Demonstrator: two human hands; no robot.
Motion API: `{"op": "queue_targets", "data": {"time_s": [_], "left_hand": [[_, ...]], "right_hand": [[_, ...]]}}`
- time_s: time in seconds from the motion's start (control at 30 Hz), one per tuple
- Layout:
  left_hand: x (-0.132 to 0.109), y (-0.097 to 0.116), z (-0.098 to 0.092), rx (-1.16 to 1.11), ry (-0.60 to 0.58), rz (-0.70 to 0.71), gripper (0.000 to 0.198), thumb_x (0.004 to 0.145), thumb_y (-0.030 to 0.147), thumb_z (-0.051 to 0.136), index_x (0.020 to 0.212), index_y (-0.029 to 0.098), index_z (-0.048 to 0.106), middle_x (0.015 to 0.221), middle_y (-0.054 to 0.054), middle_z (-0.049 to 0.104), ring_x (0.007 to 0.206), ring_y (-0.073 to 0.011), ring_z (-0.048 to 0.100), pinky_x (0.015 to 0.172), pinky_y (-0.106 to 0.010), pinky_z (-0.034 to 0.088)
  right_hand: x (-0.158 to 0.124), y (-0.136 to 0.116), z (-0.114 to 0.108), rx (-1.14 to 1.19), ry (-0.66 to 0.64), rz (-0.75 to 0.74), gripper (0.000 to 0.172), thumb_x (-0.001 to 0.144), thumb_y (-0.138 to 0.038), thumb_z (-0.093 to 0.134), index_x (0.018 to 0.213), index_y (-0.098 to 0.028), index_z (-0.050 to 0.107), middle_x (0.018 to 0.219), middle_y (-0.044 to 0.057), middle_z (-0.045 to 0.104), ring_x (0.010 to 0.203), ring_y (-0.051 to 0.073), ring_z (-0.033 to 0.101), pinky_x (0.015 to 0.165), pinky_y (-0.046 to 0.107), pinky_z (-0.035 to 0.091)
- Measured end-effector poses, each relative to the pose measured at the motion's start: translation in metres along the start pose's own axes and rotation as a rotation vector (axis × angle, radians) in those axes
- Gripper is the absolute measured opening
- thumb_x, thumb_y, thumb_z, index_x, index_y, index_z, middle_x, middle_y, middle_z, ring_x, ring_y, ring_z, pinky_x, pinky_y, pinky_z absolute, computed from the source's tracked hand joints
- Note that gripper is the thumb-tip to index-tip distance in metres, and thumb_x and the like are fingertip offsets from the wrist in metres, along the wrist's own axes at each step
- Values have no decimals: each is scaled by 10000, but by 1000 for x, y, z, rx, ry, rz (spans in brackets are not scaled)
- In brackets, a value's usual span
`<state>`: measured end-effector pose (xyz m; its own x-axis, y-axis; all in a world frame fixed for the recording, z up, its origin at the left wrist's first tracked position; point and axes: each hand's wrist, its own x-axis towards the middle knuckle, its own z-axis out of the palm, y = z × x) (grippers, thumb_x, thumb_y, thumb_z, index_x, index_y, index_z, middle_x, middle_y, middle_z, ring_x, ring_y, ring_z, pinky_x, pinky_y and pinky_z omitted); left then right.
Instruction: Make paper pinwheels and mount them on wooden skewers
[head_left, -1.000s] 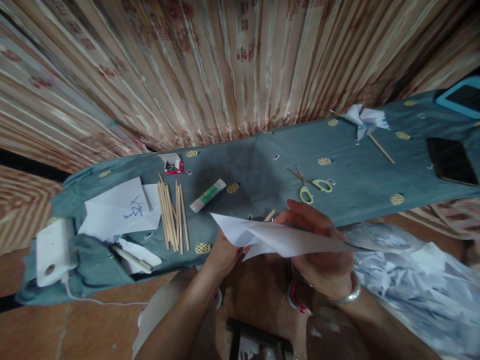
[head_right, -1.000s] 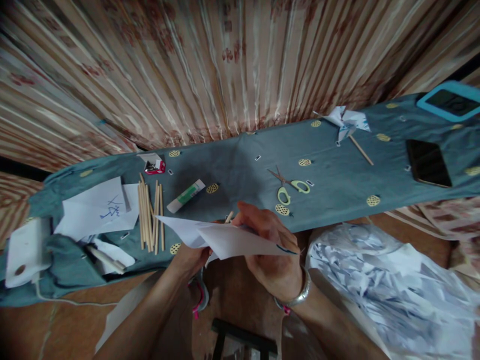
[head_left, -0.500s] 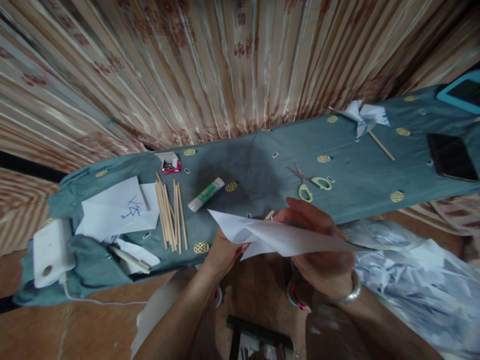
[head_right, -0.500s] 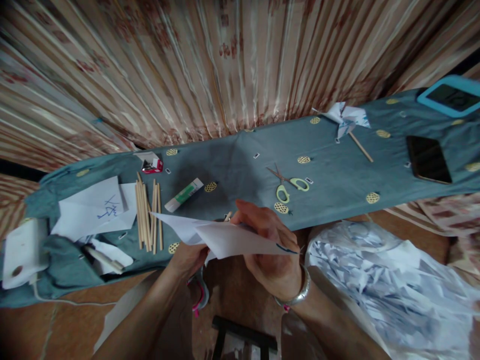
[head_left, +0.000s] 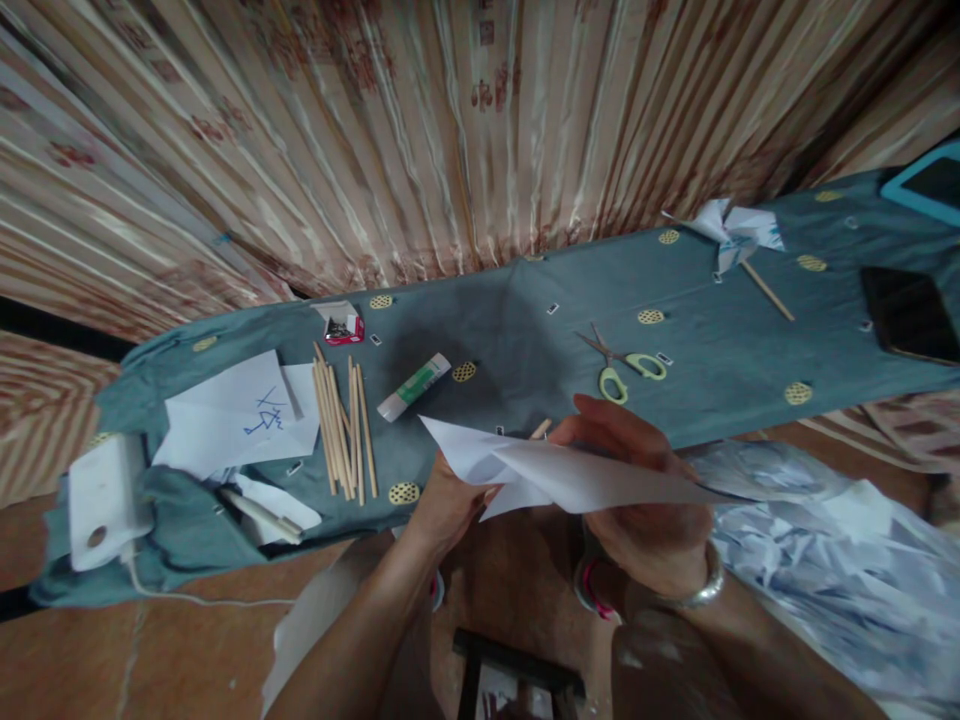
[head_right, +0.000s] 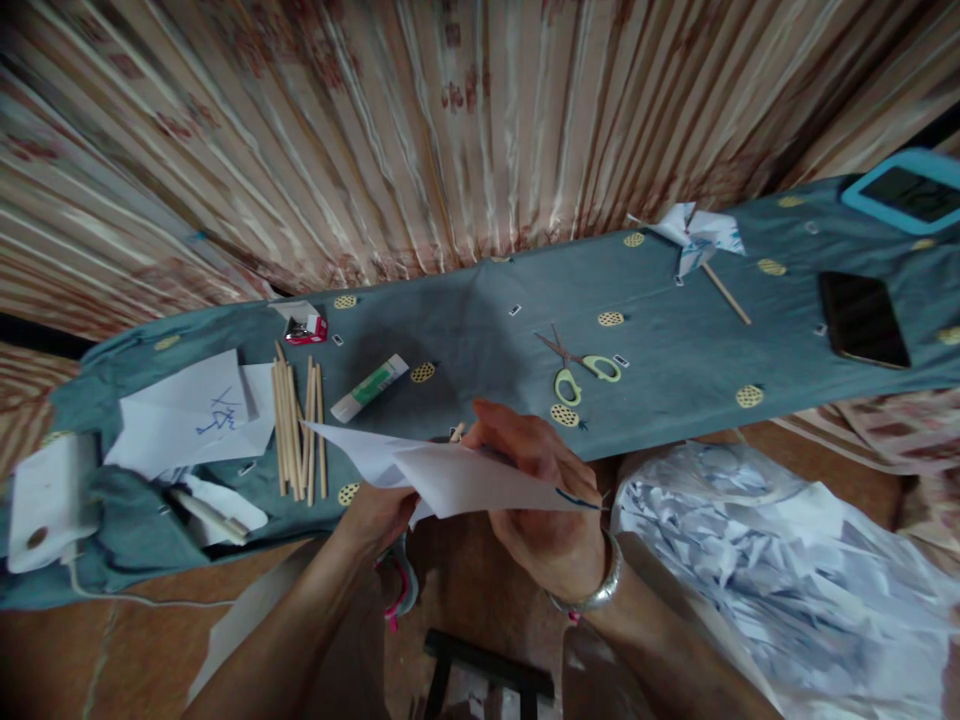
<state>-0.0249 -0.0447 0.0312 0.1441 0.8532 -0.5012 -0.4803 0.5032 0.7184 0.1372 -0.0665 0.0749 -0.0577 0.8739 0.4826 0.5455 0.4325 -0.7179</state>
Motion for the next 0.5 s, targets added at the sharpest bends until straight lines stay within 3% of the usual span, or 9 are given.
{"op": "queue_targets", "data": {"time_s": [0.13,0.37,0.5], "left_hand": [[0,0,0,-9,-5,16,500,335,175,875,791,183,671,754,-5,708,707,-185,640,725,-330,529],[-1,2,2,7,13,23,452,329,188,879,732,177,674,709,4,702,666,-173,630,689,-315,534],[-2,5,0,76,-5,28,350,356,209,881,654,167,702,596,13,675,583,-159,608,657,-307,525]], "right_hand": [[1,0,-1,10,-13,5,560,810,-162,589,1329,-280,414,941,29,714,857,218,710,776,359,567],[-2,2,0,128,-10,54,531,811,-176,586,1313,-274,446,954,31,709,869,214,706,789,364,572],[-1,-2,2,151,28,229,481,798,-177,636,1254,-274,518,943,18,720,857,193,705,719,296,587]]}}
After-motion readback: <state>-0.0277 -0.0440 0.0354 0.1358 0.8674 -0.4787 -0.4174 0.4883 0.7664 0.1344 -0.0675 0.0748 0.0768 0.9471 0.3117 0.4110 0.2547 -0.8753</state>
